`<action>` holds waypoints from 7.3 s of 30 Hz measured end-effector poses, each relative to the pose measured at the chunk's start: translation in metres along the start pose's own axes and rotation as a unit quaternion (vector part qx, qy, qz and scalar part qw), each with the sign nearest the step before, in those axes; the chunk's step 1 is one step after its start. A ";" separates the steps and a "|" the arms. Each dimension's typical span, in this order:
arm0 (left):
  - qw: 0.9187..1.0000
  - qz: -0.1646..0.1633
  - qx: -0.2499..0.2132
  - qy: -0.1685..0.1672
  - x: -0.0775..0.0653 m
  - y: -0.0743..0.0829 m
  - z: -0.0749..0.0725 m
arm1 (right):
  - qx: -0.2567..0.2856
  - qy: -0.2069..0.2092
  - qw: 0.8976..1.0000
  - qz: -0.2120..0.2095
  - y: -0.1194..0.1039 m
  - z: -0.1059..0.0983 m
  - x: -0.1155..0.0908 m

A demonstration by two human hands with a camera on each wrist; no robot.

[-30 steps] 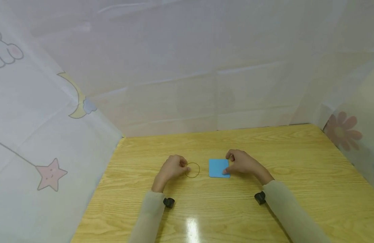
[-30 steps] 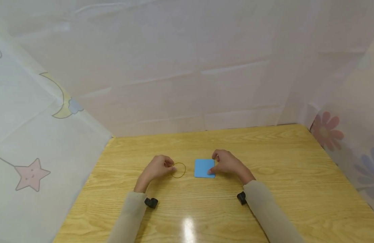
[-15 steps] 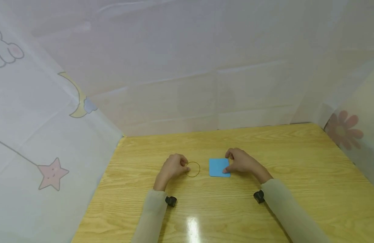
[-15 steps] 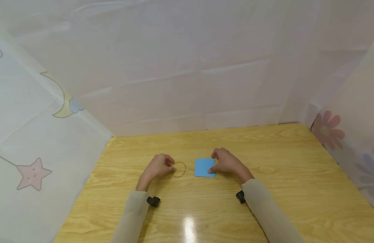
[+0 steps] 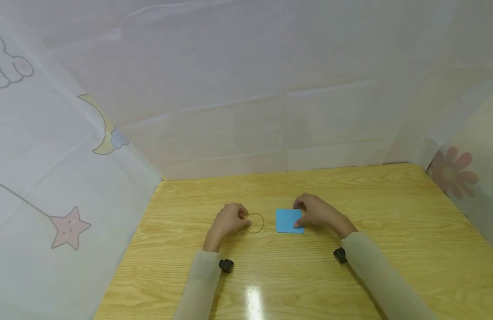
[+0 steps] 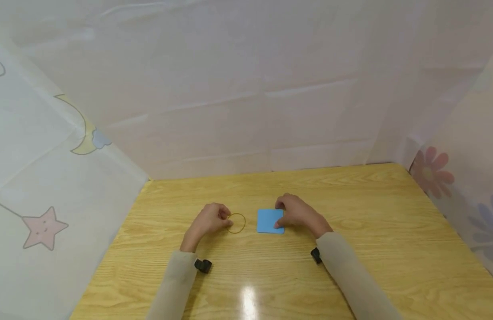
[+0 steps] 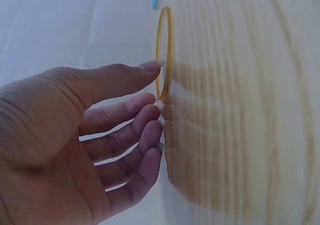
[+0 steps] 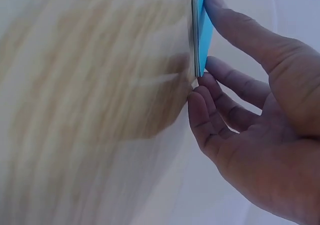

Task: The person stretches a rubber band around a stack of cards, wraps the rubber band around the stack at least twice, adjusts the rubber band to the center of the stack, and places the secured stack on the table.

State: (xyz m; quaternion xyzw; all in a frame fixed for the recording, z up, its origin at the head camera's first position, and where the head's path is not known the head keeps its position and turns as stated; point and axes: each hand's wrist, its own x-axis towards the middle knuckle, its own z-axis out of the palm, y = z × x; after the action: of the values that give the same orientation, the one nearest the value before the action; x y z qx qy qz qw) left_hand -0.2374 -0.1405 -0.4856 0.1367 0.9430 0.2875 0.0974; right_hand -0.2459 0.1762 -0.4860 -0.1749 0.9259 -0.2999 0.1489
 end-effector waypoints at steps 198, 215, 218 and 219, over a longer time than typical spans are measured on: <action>0.977 0.120 -0.169 -0.052 -0.008 0.055 0.015 | 0.585 0.071 0.801 0.105 0.000 0.031 -0.030; 0.971 0.053 -0.226 -0.052 -0.011 0.061 0.017 | 0.573 0.108 0.805 0.110 0.002 0.030 -0.031; 0.971 0.050 -0.226 -0.060 -0.011 0.061 0.017 | 0.576 0.116 0.801 0.111 0.003 0.030 -0.031; 0.971 0.052 -0.224 -0.064 -0.011 0.061 0.017 | 0.576 0.118 0.801 0.112 0.003 0.030 -0.030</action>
State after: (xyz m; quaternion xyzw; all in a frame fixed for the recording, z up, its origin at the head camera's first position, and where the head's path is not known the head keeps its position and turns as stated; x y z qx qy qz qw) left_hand -0.2100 -0.0870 -0.4636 0.1785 0.8377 0.4871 0.1709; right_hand -0.2078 0.1757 -0.5064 0.0846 0.6056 -0.7779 0.1445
